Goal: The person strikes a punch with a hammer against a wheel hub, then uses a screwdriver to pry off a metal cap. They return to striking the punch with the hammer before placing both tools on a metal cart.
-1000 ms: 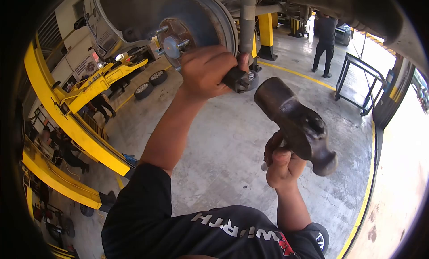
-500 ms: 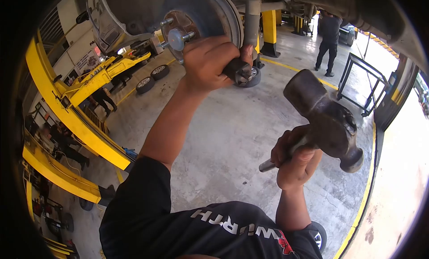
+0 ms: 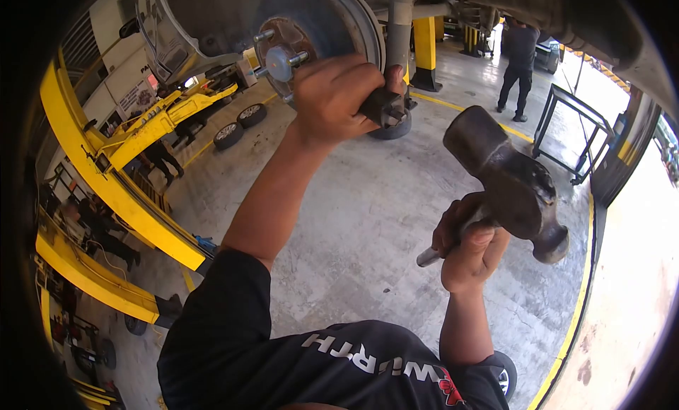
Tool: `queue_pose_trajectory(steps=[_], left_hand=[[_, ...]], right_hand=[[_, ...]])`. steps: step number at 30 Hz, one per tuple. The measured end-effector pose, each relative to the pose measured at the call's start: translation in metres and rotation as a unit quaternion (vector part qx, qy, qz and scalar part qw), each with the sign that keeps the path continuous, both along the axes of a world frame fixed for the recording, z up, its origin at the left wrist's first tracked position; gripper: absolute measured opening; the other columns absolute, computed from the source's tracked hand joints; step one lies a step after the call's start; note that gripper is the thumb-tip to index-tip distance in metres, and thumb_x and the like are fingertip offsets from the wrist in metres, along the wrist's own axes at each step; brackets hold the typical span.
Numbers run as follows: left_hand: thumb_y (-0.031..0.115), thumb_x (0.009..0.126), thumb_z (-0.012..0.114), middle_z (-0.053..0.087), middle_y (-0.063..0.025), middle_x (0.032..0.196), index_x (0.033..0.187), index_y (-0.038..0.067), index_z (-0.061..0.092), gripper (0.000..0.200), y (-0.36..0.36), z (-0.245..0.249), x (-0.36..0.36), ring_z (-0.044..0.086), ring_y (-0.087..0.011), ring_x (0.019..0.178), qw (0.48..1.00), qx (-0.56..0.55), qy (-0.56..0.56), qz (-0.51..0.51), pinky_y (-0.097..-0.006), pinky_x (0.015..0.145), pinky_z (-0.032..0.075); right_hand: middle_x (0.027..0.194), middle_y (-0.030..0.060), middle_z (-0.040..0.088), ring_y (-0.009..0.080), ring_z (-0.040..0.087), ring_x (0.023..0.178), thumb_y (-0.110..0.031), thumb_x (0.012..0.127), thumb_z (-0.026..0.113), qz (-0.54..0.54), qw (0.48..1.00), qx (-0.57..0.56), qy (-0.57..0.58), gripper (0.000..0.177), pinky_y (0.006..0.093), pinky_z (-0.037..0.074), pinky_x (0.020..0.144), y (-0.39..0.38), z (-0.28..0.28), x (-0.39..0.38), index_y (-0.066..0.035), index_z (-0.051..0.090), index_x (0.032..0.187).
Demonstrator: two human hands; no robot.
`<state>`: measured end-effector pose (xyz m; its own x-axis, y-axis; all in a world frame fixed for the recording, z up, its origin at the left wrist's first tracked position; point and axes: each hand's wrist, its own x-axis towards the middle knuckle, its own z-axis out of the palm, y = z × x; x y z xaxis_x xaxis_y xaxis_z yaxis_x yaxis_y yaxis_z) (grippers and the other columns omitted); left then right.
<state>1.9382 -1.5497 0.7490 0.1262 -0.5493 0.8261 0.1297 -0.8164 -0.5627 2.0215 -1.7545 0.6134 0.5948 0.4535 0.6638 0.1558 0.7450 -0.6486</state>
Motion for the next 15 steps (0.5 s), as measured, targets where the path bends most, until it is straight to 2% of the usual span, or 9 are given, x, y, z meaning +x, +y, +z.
queue_pose_trajectory(steps=[2,6,7,9,11,12,13,15], left_hand=[[0.017,0.078,0.078,0.05,-0.0018,0.053,0.061,0.013,0.049,0.034,0.001,-0.002,0.002,0.052,-0.02,0.043,1.0,0.007,-0.003,0.003,-0.0331,0.04,0.042],[0.014,0.077,0.078,0.048,-0.0029,0.052,0.059,0.011,0.05,0.034,-0.001,-0.002,0.007,0.05,-0.0208,0.042,1.0,0.017,-0.005,-0.003,-0.0328,0.04,0.04],[0.015,0.077,0.078,0.049,-0.0021,0.053,0.059,0.012,0.049,0.034,0.0,-0.004,0.007,0.051,-0.0202,0.043,1.0,0.02,-0.006,0.006,-0.0325,0.041,0.041],[0.016,0.077,0.078,0.05,-0.0013,0.054,0.06,0.013,0.049,0.034,0.001,0.0,0.004,0.052,-0.0195,0.043,1.0,0.021,-0.009,0.018,-0.0321,0.041,0.042],[0.016,0.077,0.078,0.05,-0.0012,0.053,0.06,0.013,0.049,0.034,-0.002,-0.001,0.004,0.052,-0.0193,0.043,1.0,0.008,-0.008,0.017,-0.0318,0.041,0.042],[0.017,0.076,0.079,0.05,-0.0012,0.054,0.06,0.013,0.049,0.034,-0.001,-0.001,0.005,0.052,-0.0193,0.043,1.0,0.013,-0.008,0.014,-0.0318,0.041,0.042],[0.017,0.076,0.079,0.05,-0.0011,0.054,0.06,0.013,0.049,0.034,0.0,-0.001,0.005,0.052,-0.0192,0.043,1.0,0.016,-0.01,0.014,-0.0317,0.041,0.042],[0.018,0.076,0.079,0.05,-0.0012,0.054,0.06,0.013,0.049,0.035,0.003,-0.002,0.005,0.052,-0.0192,0.043,1.0,0.021,-0.018,0.01,-0.0316,0.041,0.042]], right_hand=[[0.059,0.0015,0.042,0.0079,0.035,0.043,-0.074,0.09,0.051,0.017,0.999,0.01,0.028,0.07,0.0238,0.029,0.038,-0.003,-0.005,0.002,-0.005,0.044,0.096],[0.06,0.0012,0.041,0.0083,0.035,0.043,-0.071,0.093,0.05,0.02,0.997,-0.059,-0.034,0.067,0.024,0.03,0.039,0.015,0.002,-0.006,-0.005,0.045,0.093],[0.061,0.0014,0.041,0.0082,0.035,0.043,-0.07,0.094,0.049,0.058,0.995,-0.066,-0.042,0.066,0.0242,0.031,0.039,0.013,-0.002,0.001,-0.004,0.045,0.092],[0.061,0.0005,0.045,0.0079,0.042,0.044,-0.066,0.096,0.05,0.038,0.997,-0.056,-0.037,0.065,0.0239,0.034,0.04,0.004,0.0,0.007,-0.001,0.049,0.094],[0.061,-0.0007,0.042,0.0099,0.041,0.044,-0.072,0.091,0.052,0.021,0.999,0.027,0.022,0.07,0.0251,0.034,0.04,-0.008,-0.001,0.01,-0.003,0.047,0.098],[0.06,0.0003,0.042,0.0132,0.042,0.043,-0.078,0.087,0.053,0.1,0.988,0.086,0.083,0.07,0.027,0.037,0.04,-0.014,-0.007,0.02,-0.009,0.044,0.099],[0.061,0.0028,0.045,0.0148,0.044,0.044,-0.077,0.088,0.052,0.134,0.979,0.14,0.056,0.064,0.0295,0.04,0.041,-0.024,-0.006,0.027,-0.015,0.041,0.094],[0.06,0.0036,0.045,0.0151,0.044,0.043,-0.077,0.089,0.051,0.102,0.967,0.222,0.073,0.062,0.031,0.042,0.042,-0.034,0.002,0.022,-0.016,0.039,0.093]])
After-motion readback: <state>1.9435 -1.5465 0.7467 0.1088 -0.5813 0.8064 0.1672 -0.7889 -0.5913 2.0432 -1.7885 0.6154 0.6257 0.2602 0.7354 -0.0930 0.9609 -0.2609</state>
